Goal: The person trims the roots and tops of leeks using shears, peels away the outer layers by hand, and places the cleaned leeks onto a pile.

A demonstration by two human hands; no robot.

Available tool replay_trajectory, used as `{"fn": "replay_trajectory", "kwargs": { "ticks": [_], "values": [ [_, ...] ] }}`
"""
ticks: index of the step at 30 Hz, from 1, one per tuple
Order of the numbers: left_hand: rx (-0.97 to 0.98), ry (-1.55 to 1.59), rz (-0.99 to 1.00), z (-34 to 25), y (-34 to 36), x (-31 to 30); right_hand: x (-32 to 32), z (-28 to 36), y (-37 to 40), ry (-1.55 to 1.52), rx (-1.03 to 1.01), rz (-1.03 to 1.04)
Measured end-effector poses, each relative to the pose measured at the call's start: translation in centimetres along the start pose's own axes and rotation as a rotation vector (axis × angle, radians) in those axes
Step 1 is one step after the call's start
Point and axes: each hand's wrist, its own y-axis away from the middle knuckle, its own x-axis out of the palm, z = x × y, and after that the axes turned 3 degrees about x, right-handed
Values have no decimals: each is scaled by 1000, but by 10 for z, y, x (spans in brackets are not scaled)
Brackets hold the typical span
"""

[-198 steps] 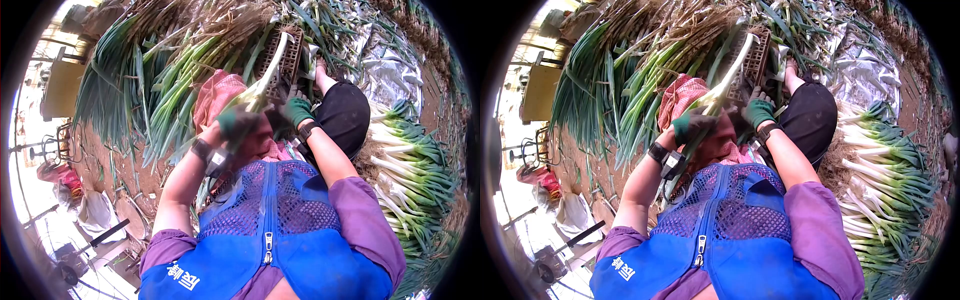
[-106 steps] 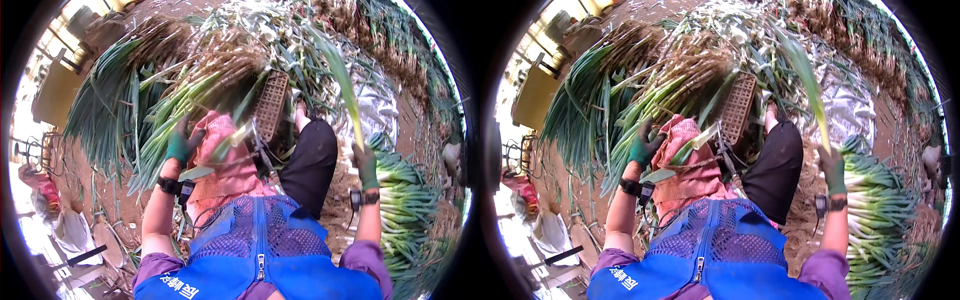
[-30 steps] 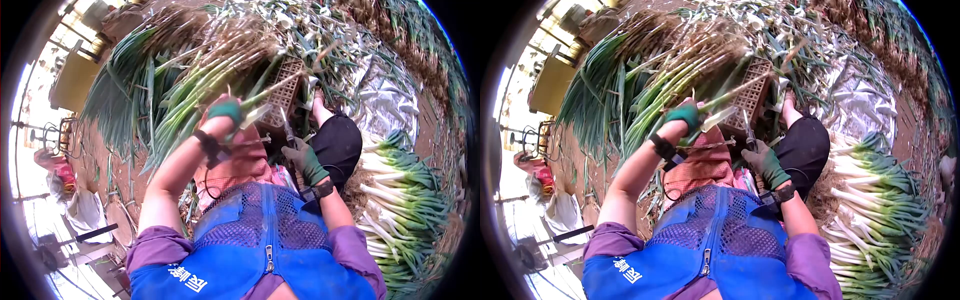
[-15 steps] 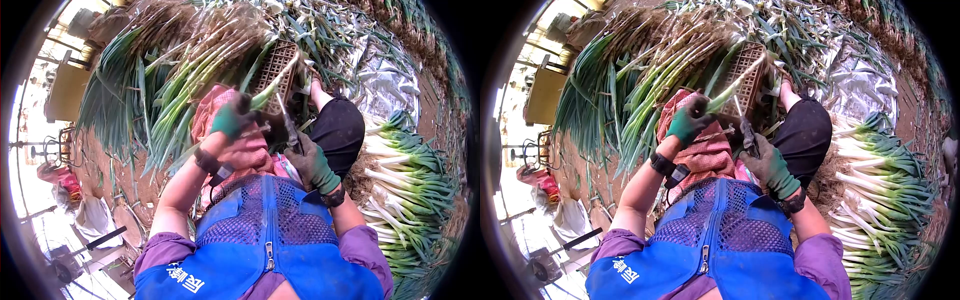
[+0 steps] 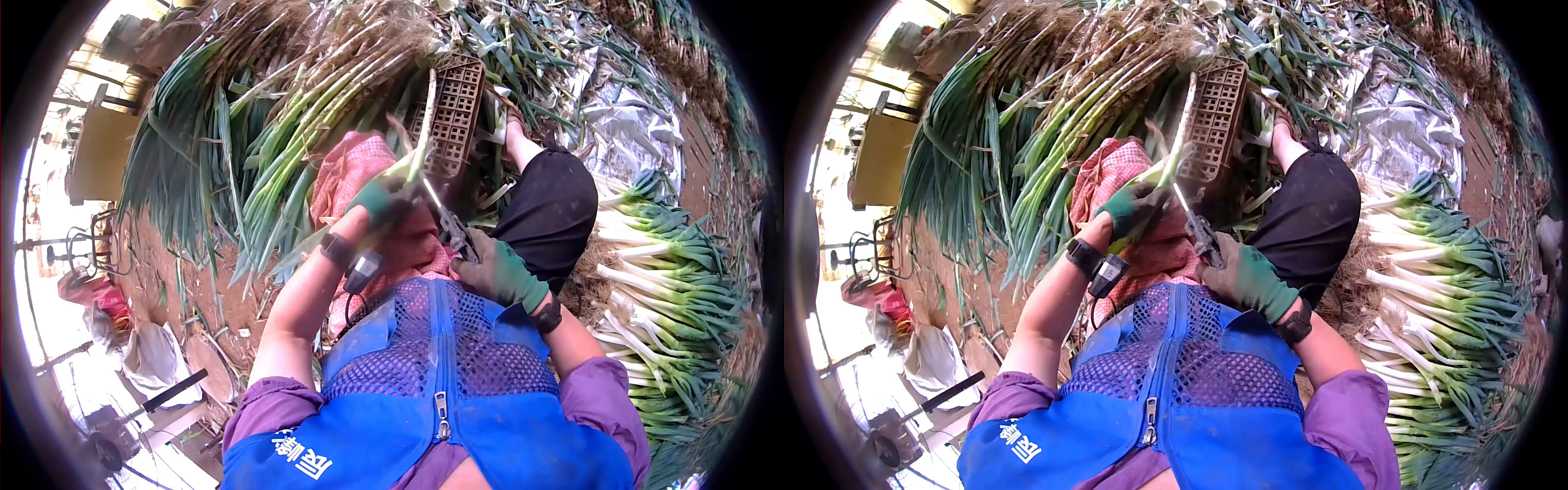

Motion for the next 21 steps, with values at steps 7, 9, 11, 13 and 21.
{"fn": "replay_trajectory", "kwargs": {
  "ticks": [7,9,11,13,21],
  "values": [
    [3,-49,-34,12,-5,-4,2,8,3,45,4,-4],
    [3,-51,-34,10,-5,-2,-1,9,-4,20,6,-22],
    [1,-13,-25,17,-3,0,2,-4,-28,-3,-3,-43],
    [-16,-58,-39,13,0,0,1,-8,-61,12,87,-67],
    [-30,-103,-41,2,14,-6,-20,-24,-164,-229,213,-171]
  ]
}}
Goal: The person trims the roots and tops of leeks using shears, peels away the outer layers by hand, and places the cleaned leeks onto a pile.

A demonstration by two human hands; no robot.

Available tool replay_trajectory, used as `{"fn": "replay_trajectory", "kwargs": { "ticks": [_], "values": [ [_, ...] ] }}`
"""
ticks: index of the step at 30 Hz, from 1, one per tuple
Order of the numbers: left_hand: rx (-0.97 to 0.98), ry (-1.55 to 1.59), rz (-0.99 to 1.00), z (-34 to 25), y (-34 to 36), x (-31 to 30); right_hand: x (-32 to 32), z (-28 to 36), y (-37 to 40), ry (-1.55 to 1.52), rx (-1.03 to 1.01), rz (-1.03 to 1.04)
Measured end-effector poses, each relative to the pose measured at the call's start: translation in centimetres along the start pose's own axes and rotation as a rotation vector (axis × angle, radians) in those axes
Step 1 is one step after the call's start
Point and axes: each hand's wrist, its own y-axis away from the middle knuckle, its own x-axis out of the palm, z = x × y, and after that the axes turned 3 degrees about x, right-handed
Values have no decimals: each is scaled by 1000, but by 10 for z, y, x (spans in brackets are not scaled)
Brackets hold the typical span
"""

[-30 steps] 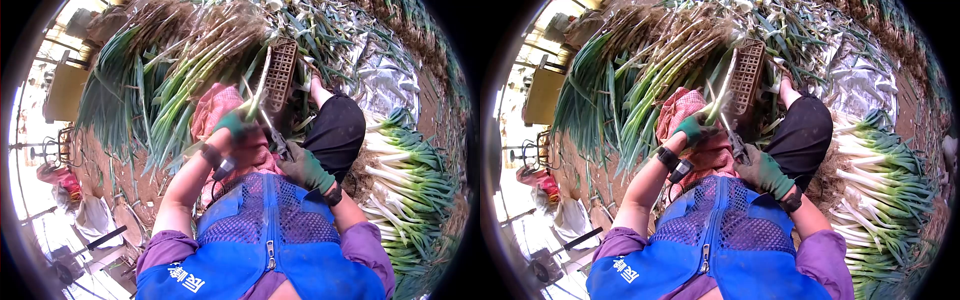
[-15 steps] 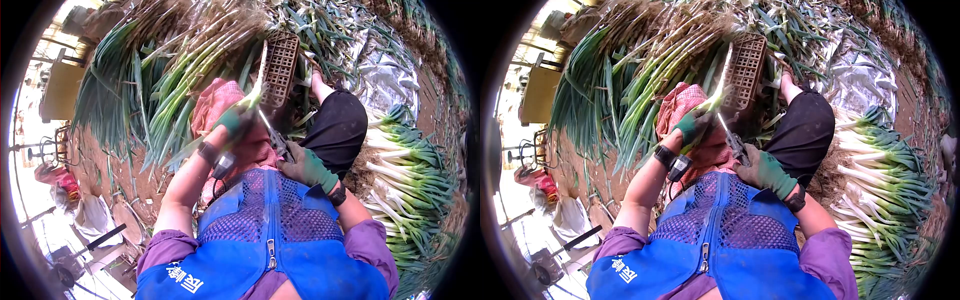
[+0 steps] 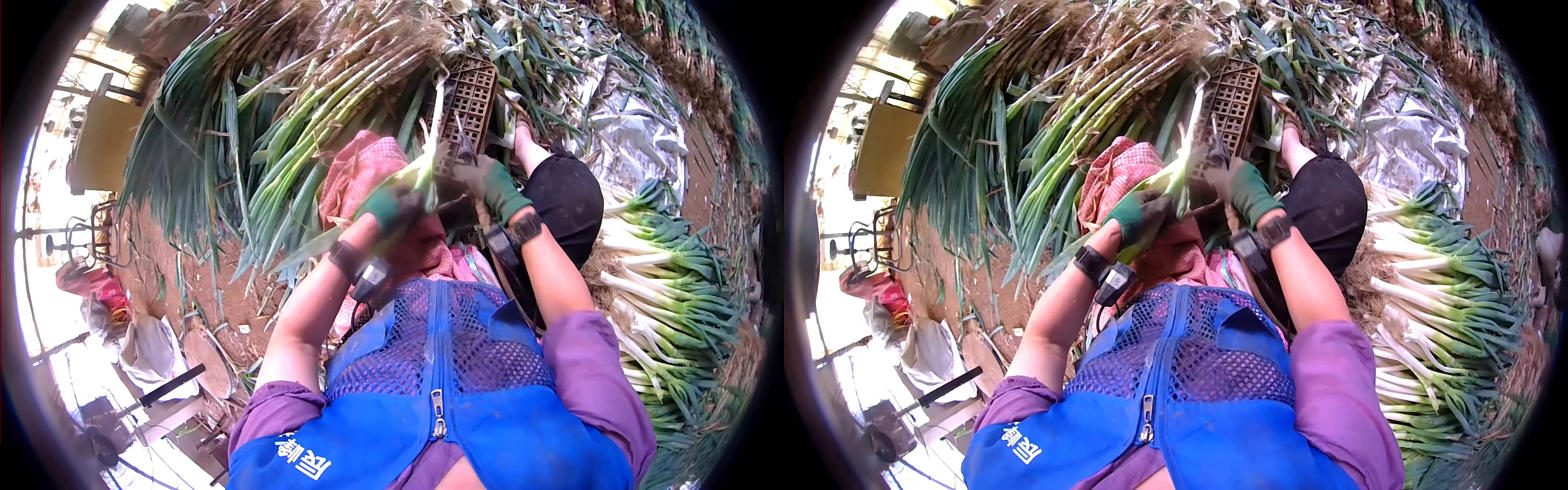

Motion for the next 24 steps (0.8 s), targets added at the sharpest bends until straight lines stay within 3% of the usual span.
{"fn": "replay_trajectory", "kwargs": {
  "ticks": [2,5,9,11,16,18,21,24],
  "values": [
    [-9,75,7,14,-7,4,3,-11,28,15,-43,46],
    [-24,108,6,-12,5,4,1,-7,116,141,-171,104],
    [-10,159,14,-32,11,9,0,-2,157,164,-46,166],
    [-88,184,25,-27,6,15,3,-10,141,215,-80,161],
    [97,-28,64,26,-13,20,7,0,48,248,-71,-19],
    [75,-114,55,24,-5,19,0,16,13,77,-18,94],
    [22,-54,86,23,3,15,-2,8,-52,194,60,108],
    [68,-82,92,15,17,10,0,-3,-79,235,-111,52]
  ]
}}
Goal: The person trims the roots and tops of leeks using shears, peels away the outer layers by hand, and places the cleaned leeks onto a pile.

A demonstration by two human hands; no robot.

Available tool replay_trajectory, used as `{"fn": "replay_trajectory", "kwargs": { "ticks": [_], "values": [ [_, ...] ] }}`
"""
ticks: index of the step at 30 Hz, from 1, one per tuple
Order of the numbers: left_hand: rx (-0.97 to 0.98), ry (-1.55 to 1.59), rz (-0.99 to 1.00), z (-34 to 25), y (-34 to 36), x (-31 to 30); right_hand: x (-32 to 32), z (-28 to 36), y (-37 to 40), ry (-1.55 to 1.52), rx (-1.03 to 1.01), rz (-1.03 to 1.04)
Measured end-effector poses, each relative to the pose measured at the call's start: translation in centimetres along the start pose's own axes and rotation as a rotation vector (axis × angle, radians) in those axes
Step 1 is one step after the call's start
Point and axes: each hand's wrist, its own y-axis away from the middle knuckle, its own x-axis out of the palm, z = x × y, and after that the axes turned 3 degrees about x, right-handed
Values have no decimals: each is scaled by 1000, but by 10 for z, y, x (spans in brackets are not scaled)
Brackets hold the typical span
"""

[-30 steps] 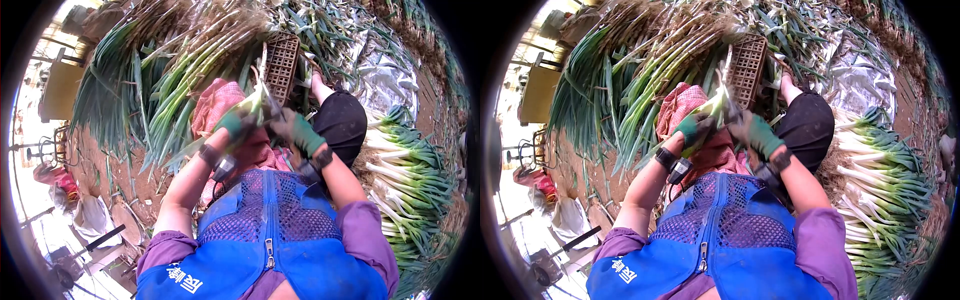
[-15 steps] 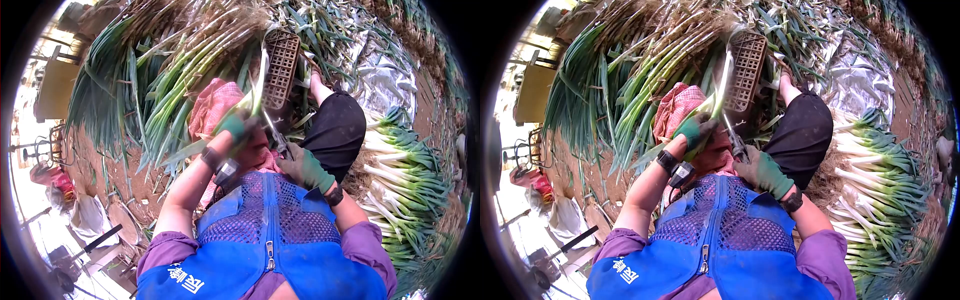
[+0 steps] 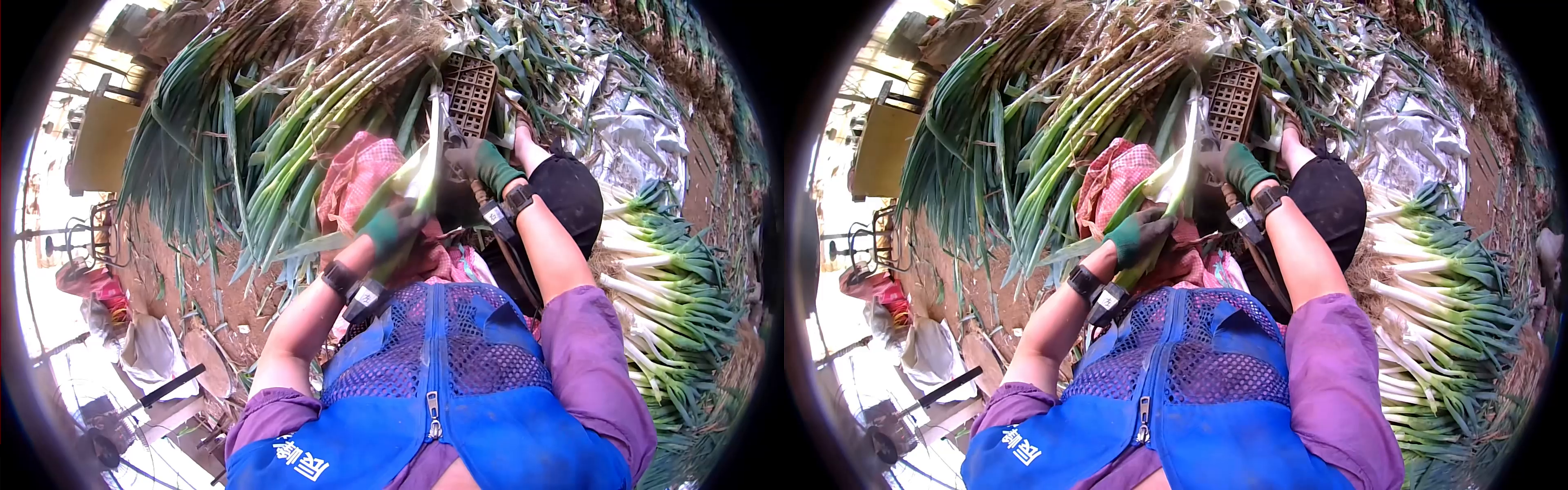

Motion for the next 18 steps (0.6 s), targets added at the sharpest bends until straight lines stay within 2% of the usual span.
{"fn": "replay_trajectory", "kwargs": {
  "ticks": [1,4,7,9,12,14,16,18],
  "values": [
    [22,-32,5,-3,4,-2,-2,-2,2,-1,-48,-2],
    [-57,-27,59,2,6,-4,-2,-8,-2,-28,6,-8],
    [71,278,217,33,9,-1,9,-12,-2,237,-171,20],
    [108,350,294,47,13,-4,1,3,21,105,-49,-3],
    [187,222,298,33,21,-10,-1,21,39,37,35,-23],
    [153,261,288,23,22,-8,-13,36,53,31,91,22],
    [135,251,286,16,24,-8,-8,21,44,12,52,4],
    [296,60,254,12,24,-10,-3,7,33,-67,47,32]
  ]
}}
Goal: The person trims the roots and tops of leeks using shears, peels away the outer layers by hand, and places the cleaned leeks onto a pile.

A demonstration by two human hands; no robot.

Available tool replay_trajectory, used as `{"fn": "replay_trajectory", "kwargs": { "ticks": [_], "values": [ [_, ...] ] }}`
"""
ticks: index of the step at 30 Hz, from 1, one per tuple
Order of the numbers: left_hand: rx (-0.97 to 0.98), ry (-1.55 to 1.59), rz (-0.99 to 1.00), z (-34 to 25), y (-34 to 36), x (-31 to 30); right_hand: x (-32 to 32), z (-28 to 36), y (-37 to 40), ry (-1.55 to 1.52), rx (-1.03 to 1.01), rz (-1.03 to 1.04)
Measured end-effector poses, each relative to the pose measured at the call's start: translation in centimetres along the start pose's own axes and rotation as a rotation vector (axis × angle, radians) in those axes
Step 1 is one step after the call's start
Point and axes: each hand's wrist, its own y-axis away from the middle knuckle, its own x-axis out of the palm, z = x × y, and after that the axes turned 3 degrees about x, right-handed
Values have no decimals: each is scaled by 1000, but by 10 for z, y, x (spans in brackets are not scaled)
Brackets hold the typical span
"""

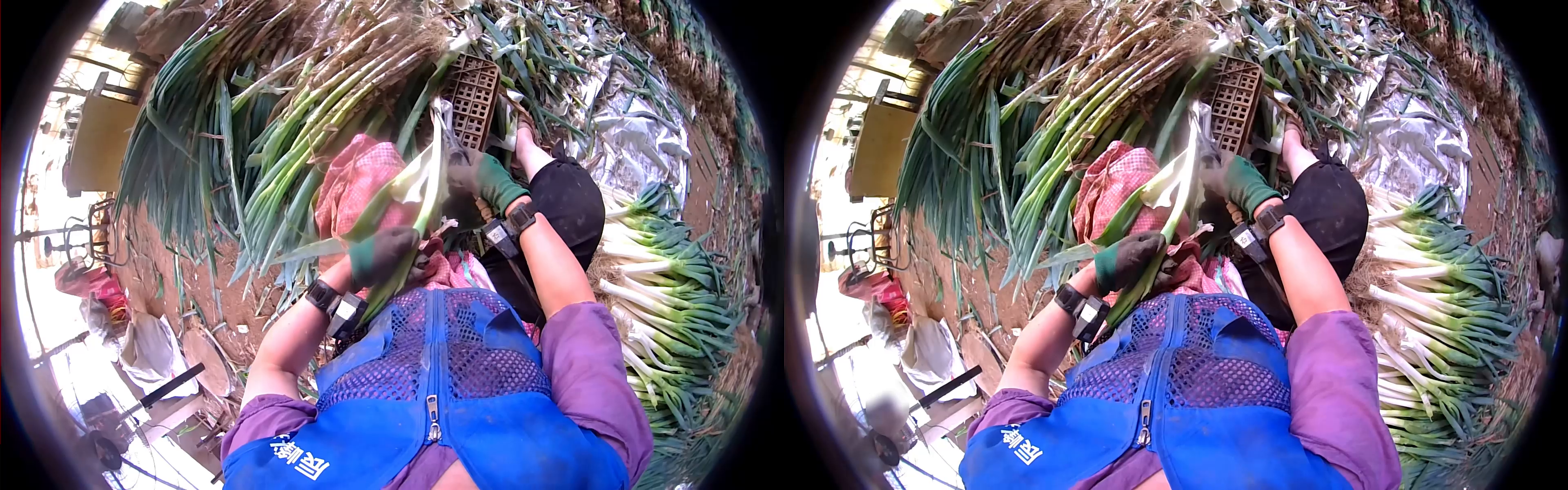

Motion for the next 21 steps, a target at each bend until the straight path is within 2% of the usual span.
{"fn": "replay_trajectory", "kwargs": {
  "ticks": [2,4,6,7,9,10,12,13,14,15,16,17,18,19,20,21],
  "values": [
    [283,-389,-7,-1,3,-4,2,-9,-9,-136,27,82],
    [-147,266,-9,8,4,-3,1,-22,-18,24,28,14],
    [-283,494,56,10,6,-3,0,-24,-18,80,44,22],
    [-205,396,120,-3,7,-4,-2,-16,-3,56,61,65],
    [-395,110,262,-3,6,-16,-3,-1,27,44,48,145],
    [-470,73,229,-46,7,-22,-3,8,41,107,63,65],
    [-255,-367,204,-56,5,-55,0,-24,40,195,125,-21],
    [-309,-294,-16,-61,3,-74,-1,-34,44,117,132,-7],
    [-302,-386,-211,-76,-7,-93,0,-43,50,37,140,5],
    [-194,-256,-556,-36,-16,-113,9,-57,54,-96,106,-12],
    [-205,-361,-642,-30,-28,-140,7,-43,68,57,123,-14],
    [-264,-744,-719,-8,-37,-165,11,-39,78,55,102,39],
    [-441,-1031,-726,2,-43,-173,15,-35,86,54,82,92],
    [-514,-1111,-734,24,-51,-181,16,-16,96,184,170,157],
    [-588,-1191,-741,40,-56,-184,20,-13,100,259,164,200],
    [-589,-1202,-733,39,-58,-183,31,-29,99,283,124,154]
  ]
}}
